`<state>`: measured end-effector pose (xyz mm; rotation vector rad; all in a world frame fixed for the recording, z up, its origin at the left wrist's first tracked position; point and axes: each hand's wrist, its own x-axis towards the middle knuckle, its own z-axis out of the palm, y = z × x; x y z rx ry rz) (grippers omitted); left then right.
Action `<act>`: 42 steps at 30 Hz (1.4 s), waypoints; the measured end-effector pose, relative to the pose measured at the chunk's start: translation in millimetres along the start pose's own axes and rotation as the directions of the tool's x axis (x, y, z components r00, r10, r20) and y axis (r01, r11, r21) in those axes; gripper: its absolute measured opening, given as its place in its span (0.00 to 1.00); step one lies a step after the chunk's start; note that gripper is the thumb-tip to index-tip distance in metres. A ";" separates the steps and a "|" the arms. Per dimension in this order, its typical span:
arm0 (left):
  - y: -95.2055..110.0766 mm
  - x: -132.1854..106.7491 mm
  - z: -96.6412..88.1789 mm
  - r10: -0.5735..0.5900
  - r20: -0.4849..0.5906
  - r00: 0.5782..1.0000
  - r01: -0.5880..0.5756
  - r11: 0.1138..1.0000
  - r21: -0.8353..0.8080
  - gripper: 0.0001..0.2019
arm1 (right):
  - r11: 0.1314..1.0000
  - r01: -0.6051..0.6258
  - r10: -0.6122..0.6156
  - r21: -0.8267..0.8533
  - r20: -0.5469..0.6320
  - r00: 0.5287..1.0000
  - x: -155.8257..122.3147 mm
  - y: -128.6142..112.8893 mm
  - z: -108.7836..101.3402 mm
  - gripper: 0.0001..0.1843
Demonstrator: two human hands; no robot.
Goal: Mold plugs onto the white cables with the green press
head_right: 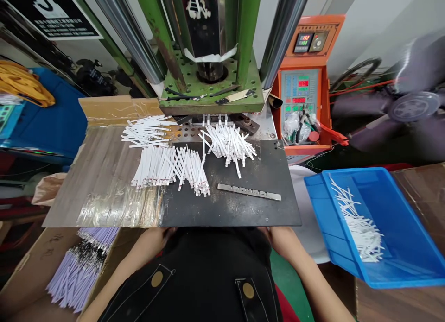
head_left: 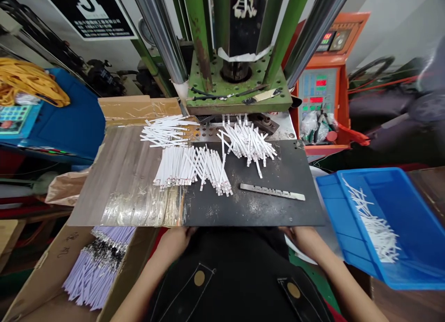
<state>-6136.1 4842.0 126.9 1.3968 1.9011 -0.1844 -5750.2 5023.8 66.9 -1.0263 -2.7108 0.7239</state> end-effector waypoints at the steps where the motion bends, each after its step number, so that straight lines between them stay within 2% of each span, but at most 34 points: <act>1: 5.3 -6.7 -10.6 0.045 0.033 0.998 -0.044 0.999 -0.027 0.13 | 0.997 0.017 -0.024 0.076 0.092 0.995 1.8 -15.4 -15.2 0.16; 2: 10.9 -12.3 -22.4 0.117 0.052 0.992 -0.113 0.992 -0.061 0.13 | 0.986 0.028 -0.052 0.162 0.145 0.988 5.9 -29.2 -30.3 0.14; 3: 16.8 -15.9 -34.7 0.204 0.045 0.978 -0.199 0.975 -0.094 0.13 | 0.972 0.036 -0.068 0.232 0.128 0.989 12.4 -40.1 -44.0 0.12; 5: 29.0 -13.7 -58.0 0.360 -0.083 0.929 -0.367 0.925 -0.095 0.13 | 0.969 0.059 -0.045 0.240 -0.065 0.997 31.9 -50.2 -62.4 0.10; 7: 40.4 1.9 -75.4 0.443 -0.303 0.844 -0.458 0.888 0.023 0.13 | 0.995 0.060 -0.034 0.084 -0.277 0.960 54.4 -45.6 -66.3 0.12; 9: 48.9 26.0 -85.3 0.512 -0.462 0.725 -0.486 0.855 0.185 0.15 | 0.996 0.077 -0.088 -0.047 -0.340 0.936 71.4 -33.9 -60.2 0.13; 11: 53.0 50.2 -89.3 0.585 -0.505 0.634 -0.497 0.809 0.314 0.20 | 0.988 0.146 -0.154 -0.051 -0.316 0.936 78.7 -25.1 -52.7 0.10; 13: 52.6 68.4 -90.4 0.655 -0.480 0.584 -0.521 0.756 0.397 0.24 | 0.974 0.225 -0.210 0.019 -0.280 0.937 80.3 -26.4 -50.1 0.08; 16: 46.0 80.6 -91.1 0.733 -0.467 0.494 -0.552 0.680 0.483 0.20 | 0.942 0.299 -0.273 0.154 -0.169 0.947 91.2 -51.7 -54.5 0.08; 18: 39.9 80.6 -92.6 0.763 -0.501 0.408 -0.564 0.642 0.519 0.16 | 0.955 0.243 -0.240 0.169 -0.037 0.970 113.6 -80.6 -56.9 0.13; 20: 33.8 75.6 -94.6 0.753 -0.571 0.327 -0.584 0.636 0.505 0.15 | 0.995 0.092 -0.095 0.032 0.085 0.992 146.9 -112.4 -55.3 0.20; 22: 28.3 66.5 -95.6 0.672 -0.685 0.281 -0.618 0.673 0.407 0.15 | 0.988 -0.036 0.060 -0.151 0.155 0.986 183.5 -140.7 -50.2 0.27; 23: 25.9 60.8 -95.1 0.603 -0.747 0.279 -0.634 0.700 0.328 0.14 | 0.977 -0.065 0.104 -0.204 0.187 0.977 200.2 -152.2 -47.4 0.29; 25: 21.6 48.2 -92.0 0.435 -0.842 0.319 -0.654 0.744 0.136 0.12 | 0.975 -0.068 0.127 -0.213 0.278 0.952 226.2 -168.2 -44.7 0.30; 27: 17.9 36.4 -86.4 0.259 -0.877 0.404 -0.658 0.748 -0.083 0.09 | 0.985 -0.046 0.105 -0.168 0.361 0.927 240.3 -174.9 -49.1 0.25; 28: 16.3 31.4 -83.4 0.162 -0.879 0.448 -0.660 0.724 -0.202 0.07 | 0.989 -0.026 0.081 -0.148 0.381 0.921 243.3 -175.1 -54.2 0.21; 30: 13.2 24.1 -78.1 -0.051 -0.858 0.511 -0.671 0.600 -0.435 0.07 | 0.990 0.019 0.035 -0.141 0.374 0.927 242.5 -170.5 -68.4 0.16; 32: 11.4 19.9 -75.0 -0.243 -0.793 0.558 -0.688 0.398 -0.606 0.17 | 0.983 0.037 0.029 -0.178 0.355 0.934 235.5 -161.3 -82.2 0.13; 34: 13.4 18.4 -73.7 -0.335 -0.700 0.631 -0.677 0.204 -0.707 0.27 | 0.970 0.014 0.081 -0.243 0.380 0.922 225.9 -150.2 -89.8 0.11; 36: 22.3 19.9 -72.5 -0.312 -0.618 0.722 -0.625 0.092 -0.776 0.25 | 0.950 -0.027 0.158 -0.312 0.404 0.901 216.7 -140.2 -89.4 0.11; 37: 29.9 22.3 -71.5 -0.261 -0.594 0.761 -0.595 0.084 -0.799 0.21 | 0.940 -0.040 0.183 -0.339 0.402 0.897 213.2 -136.6 -87.0 0.13; 38: 39.3 25.8 -70.1 -0.183 -0.586 0.790 -0.575 0.113 -0.810 0.17 | 0.933 -0.047 0.195 -0.356 0.392 0.899 210.7 -134.3 -83.8 0.14; 40: 61.5 36.8 -66.1 0.033 -0.594 0.804 -0.579 0.270 -0.769 0.10 | 0.928 -0.041 0.190 -0.369 0.375 0.907 208.7 -133.3 -77.8 0.17; 42: 82.2 51.7 -61.4 0.240 -0.574 0.783 -0.611 0.471 -0.636 0.04 | 0.931 -0.027 0.173 -0.365 0.373 0.912 209.0 -135.0 -75.5 0.19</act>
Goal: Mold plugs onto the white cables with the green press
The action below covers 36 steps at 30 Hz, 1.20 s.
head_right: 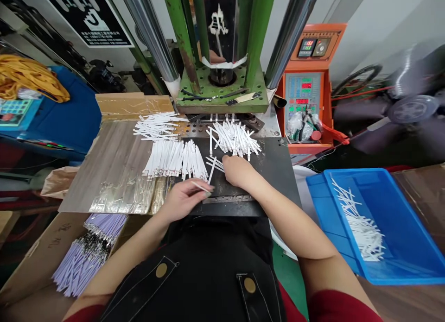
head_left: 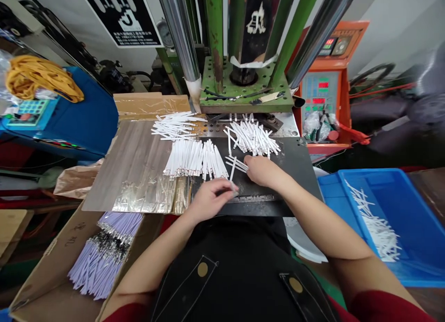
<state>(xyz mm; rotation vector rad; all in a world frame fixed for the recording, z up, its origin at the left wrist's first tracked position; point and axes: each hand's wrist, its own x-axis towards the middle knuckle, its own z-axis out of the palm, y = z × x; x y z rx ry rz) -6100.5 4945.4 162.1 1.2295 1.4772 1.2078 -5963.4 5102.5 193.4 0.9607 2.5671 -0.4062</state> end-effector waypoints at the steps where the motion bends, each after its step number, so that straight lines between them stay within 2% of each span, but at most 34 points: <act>1: -2.7 6.7 8.6 0.019 0.052 0.998 -0.024 0.994 0.110 0.04 | 1.000 0.006 -0.006 -0.001 -0.001 1.000 -0.5 -0.1 -1.0 0.19; 2: -6.1 12.7 14.8 0.017 0.067 0.998 -0.030 0.980 0.197 0.04 | 1.000 0.010 -0.010 -0.002 0.001 1.000 -2.1 1.4 -2.5 0.19; 4: -13.8 21.0 19.7 -0.022 0.017 1.000 0.016 0.960 0.280 0.04 | 1.000 -0.001 0.001 -0.011 0.008 1.000 -9.2 10.3 -5.0 0.18; 7: -19.8 22.9 14.6 -0.096 -0.069 0.993 0.109 0.972 0.209 0.05 | 0.998 -0.068 0.068 -0.002 0.012 0.998 -28.1 35.7 -2.2 0.16; 9: -16.8 19.0 11.9 -0.114 -0.096 0.989 0.126 0.985 0.119 0.05 | 0.993 -0.062 0.067 0.101 -0.049 0.997 -42.7 52.8 5.9 0.12; 11: -9.2 13.2 14.6 -0.092 -0.092 0.992 0.098 0.993 0.071 0.05 | 0.946 0.050 0.004 0.321 -0.166 0.986 -55.8 63.3 18.1 0.09; 13: -1.3 7.0 22.4 -0.025 -0.026 0.999 0.027 0.996 0.090 0.03 | 0.799 0.213 -0.059 0.563 -0.278 0.959 -65.8 65.9 32.8 0.07; 15: 2.8 1.4 31.8 0.052 0.069 0.996 -0.062 0.986 0.157 0.03 | 0.608 0.297 -0.071 0.736 -0.323 0.944 -72.4 64.0 47.5 0.09; 18: 0.7 -4.3 41.0 0.123 0.133 0.983 -0.157 0.945 0.287 0.04 | 0.408 0.264 0.005 0.874 -0.291 0.957 -78.0 62.2 64.2 0.10; 21: -0.5 -5.4 42.4 0.121 0.137 0.983 -0.167 0.899 0.406 0.03 | 0.302 0.213 0.078 0.929 -0.247 0.966 -82.7 64.3 70.9 0.10; 24: 8.3 -2.0 44.2 0.077 0.202 0.976 -0.179 0.813 0.554 0.05 | 0.272 0.216 0.124 0.938 -0.257 0.959 -86.9 64.0 71.0 0.08; 27: 21.9 2.9 49.6 0.015 0.301 0.953 -0.235 0.663 0.711 0.07 | 0.266 0.231 0.163 0.936 -0.280 0.946 -89.1 61.5 69.9 0.07; 29: 29.2 5.6 50.6 -0.027 0.341 0.940 -0.261 0.588 0.766 0.08 | 0.261 0.236 0.167 0.936 -0.285 0.944 -89.9 60.9 69.3 0.07; 30: 31.8 6.9 49.4 -0.046 0.359 0.932 -0.268 0.580 0.770 0.10 | 0.259 0.237 0.166 0.936 -0.285 0.944 -90.1 61.1 69.1 0.07; 33: 36.3 13.5 40.4 -0.044 0.422 0.906 -0.288 0.666 0.688 0.17 | 0.267 0.245 0.158 0.932 -0.293 0.943 -89.2 60.5 67.3 0.07; 36: 37.6 25.3 36.2 0.005 0.400 0.916 -0.235 0.817 0.527 0.20 | 0.295 0.285 0.124 0.912 -0.332 0.935 -85.0 54.9 63.0 0.08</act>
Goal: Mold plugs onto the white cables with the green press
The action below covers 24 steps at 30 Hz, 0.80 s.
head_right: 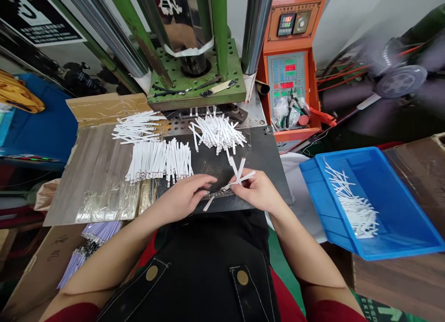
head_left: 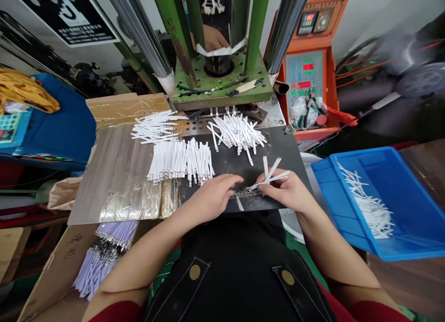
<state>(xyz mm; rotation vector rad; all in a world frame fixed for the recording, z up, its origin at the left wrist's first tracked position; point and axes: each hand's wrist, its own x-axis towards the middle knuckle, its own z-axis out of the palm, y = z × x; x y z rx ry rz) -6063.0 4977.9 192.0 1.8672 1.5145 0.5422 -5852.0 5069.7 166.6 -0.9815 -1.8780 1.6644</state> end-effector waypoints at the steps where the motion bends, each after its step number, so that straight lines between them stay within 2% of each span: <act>1: -0.5 4.2 -0.4 -0.014 -0.021 1.000 0.012 0.997 -0.078 0.20 | 0.999 0.030 -0.030 -0.014 0.013 0.999 1.8 -1.9 2.4 0.08; 3: -1.0 10.9 0.6 -0.038 -0.050 0.998 0.030 0.986 -0.161 0.19 | 0.990 0.110 -0.108 -0.083 0.035 0.994 4.1 -5.2 6.0 0.09; 5: -3.4 10.9 1.3 -0.026 -0.093 0.995 0.013 0.991 -0.133 0.15 | 0.966 0.175 -0.172 -0.192 0.028 0.985 3.3 -5.9 6.3 0.09; 7: -9.1 2.5 0.0 -0.031 -0.159 0.987 0.013 0.994 -0.108 0.11 | 0.949 0.177 -0.182 -0.261 0.005 0.983 -0.5 -2.6 3.9 0.09; 12: -26.3 -29.4 3.4 -0.217 -0.253 0.943 0.115 0.924 -0.365 0.06 | 0.962 0.141 -0.147 -0.234 -0.009 0.989 -10.0 12.7 3.1 0.09; 14: -29.4 -35.1 11.7 -0.236 -0.276 0.932 0.114 0.912 -0.394 0.06 | 0.951 0.171 -0.178 -0.259 -0.007 0.984 -11.0 15.6 6.4 0.09; 16: -31.2 -36.6 21.3 -0.175 -0.332 0.927 0.048 0.933 -0.357 0.05 | 0.929 0.216 -0.226 -0.301 0.003 0.974 -11.7 16.4 8.8 0.09; 18: -33.1 -36.7 28.8 -0.060 -0.384 0.921 -0.058 0.955 -0.289 0.06 | 0.891 0.294 -0.301 -0.345 0.032 0.953 -13.6 17.0 10.0 0.09; 21: -35.6 -38.4 33.5 0.085 -0.407 0.909 -0.175 0.966 -0.190 0.08 | 0.793 0.436 -0.431 -0.426 0.113 0.895 -18.0 19.7 13.8 0.11; 24: -36.0 -40.8 32.8 0.168 -0.411 0.896 -0.224 0.970 -0.091 0.10 | 0.697 0.508 -0.512 -0.505 0.144 0.847 -21.4 23.7 22.2 0.14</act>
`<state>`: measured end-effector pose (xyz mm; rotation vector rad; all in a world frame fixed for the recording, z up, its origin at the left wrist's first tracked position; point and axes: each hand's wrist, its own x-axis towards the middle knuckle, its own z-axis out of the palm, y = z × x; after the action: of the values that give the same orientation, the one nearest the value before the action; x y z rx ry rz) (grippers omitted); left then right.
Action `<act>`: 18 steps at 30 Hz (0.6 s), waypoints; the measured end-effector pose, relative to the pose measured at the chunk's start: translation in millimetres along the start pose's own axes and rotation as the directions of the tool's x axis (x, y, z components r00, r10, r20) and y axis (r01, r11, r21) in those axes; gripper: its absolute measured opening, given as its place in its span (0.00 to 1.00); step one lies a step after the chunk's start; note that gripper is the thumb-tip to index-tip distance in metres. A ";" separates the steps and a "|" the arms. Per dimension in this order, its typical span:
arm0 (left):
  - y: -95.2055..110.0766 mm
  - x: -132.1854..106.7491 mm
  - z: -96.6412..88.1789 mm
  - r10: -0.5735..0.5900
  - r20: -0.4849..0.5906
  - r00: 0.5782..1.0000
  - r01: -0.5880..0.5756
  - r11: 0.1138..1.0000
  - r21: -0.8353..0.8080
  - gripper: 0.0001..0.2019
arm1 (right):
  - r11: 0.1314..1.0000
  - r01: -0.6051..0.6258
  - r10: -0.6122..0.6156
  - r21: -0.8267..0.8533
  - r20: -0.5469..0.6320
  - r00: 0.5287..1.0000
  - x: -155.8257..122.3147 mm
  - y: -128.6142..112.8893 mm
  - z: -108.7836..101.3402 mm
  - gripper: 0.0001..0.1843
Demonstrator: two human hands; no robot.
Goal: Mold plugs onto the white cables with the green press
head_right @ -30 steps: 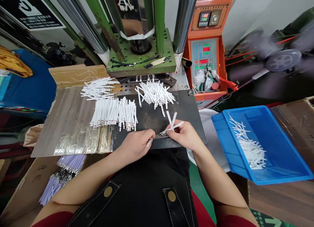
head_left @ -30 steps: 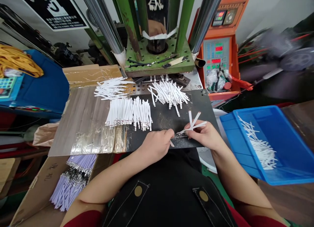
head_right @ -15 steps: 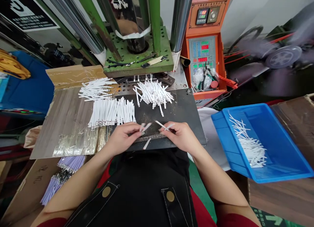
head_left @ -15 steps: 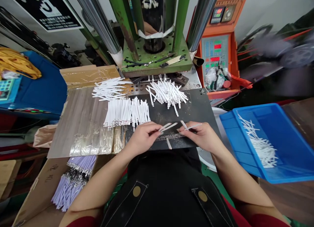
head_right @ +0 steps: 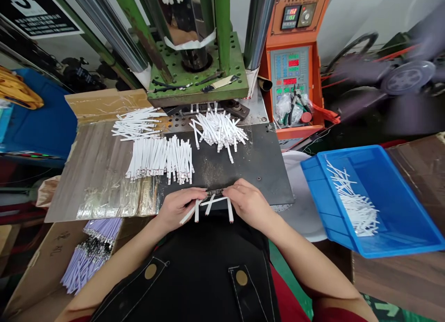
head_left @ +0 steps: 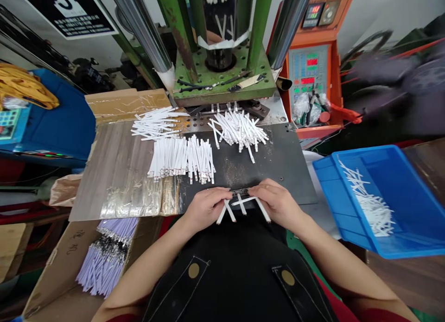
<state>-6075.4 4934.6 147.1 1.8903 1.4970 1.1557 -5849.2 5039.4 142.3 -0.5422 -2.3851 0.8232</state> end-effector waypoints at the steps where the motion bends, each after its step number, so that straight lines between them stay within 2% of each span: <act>1: 0.2 -0.2 -0.5 0.020 -0.005 1.000 -0.020 1.000 0.020 0.11 | 1.000 0.011 -0.011 -0.015 -0.010 1.000 -0.8 -0.7 2.2 0.14; 4: 0.1 -0.3 -0.4 0.053 -0.018 0.998 -0.051 0.996 0.079 0.10 | 0.998 -0.019 0.018 0.056 0.013 1.000 -2.9 0.7 -1.0 0.14; 6: 0.0 -0.4 0.3 0.070 -0.016 0.997 -0.068 0.991 0.115 0.11 | 0.982 -0.109 0.106 0.155 0.028 0.994 -5.2 5.1 -12.1 0.14; 8: 1.3 -0.4 0.9 0.093 0.014 0.996 -0.094 0.984 0.149 0.11 | 0.944 -0.222 0.239 0.246 -0.040 0.970 -7.9 10.8 -25.9 0.12; 11: 5.7 0.2 1.8 0.106 0.082 0.991 -0.123 0.963 0.238 0.12 | 0.891 -0.330 0.397 0.312 -0.181 0.900 -11.0 16.9 -39.0 0.09; 13: 7.7 1.1 1.4 0.091 0.115 0.989 -0.119 0.955 0.273 0.13 | 0.882 -0.348 0.418 0.318 -0.184 0.890 -11.9 16.9 -38.4 0.09; 15: 6.4 2.7 -2.5 0.061 0.133 0.989 -0.091 0.968 0.234 0.15 | 0.887 -0.330 0.392 0.322 -0.152 0.907 -11.9 14.2 -32.7 0.08; 16: 4.2 3.8 -6.3 0.024 0.131 0.991 -0.050 0.978 0.204 0.15 | 0.896 -0.308 0.368 0.320 -0.143 0.919 -11.6 12.5 -29.2 0.07; 18: -2.4 6.6 -17.8 -0.128 0.068 0.989 0.116 0.981 0.155 0.13 | 0.921 -0.255 0.309 0.293 -0.155 0.938 -10.9 9.7 -23.2 0.07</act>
<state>-6091.2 4939.1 157.0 1.8872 1.6732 0.9271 -5824.6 5050.8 147.2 -0.8272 -1.9968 1.1425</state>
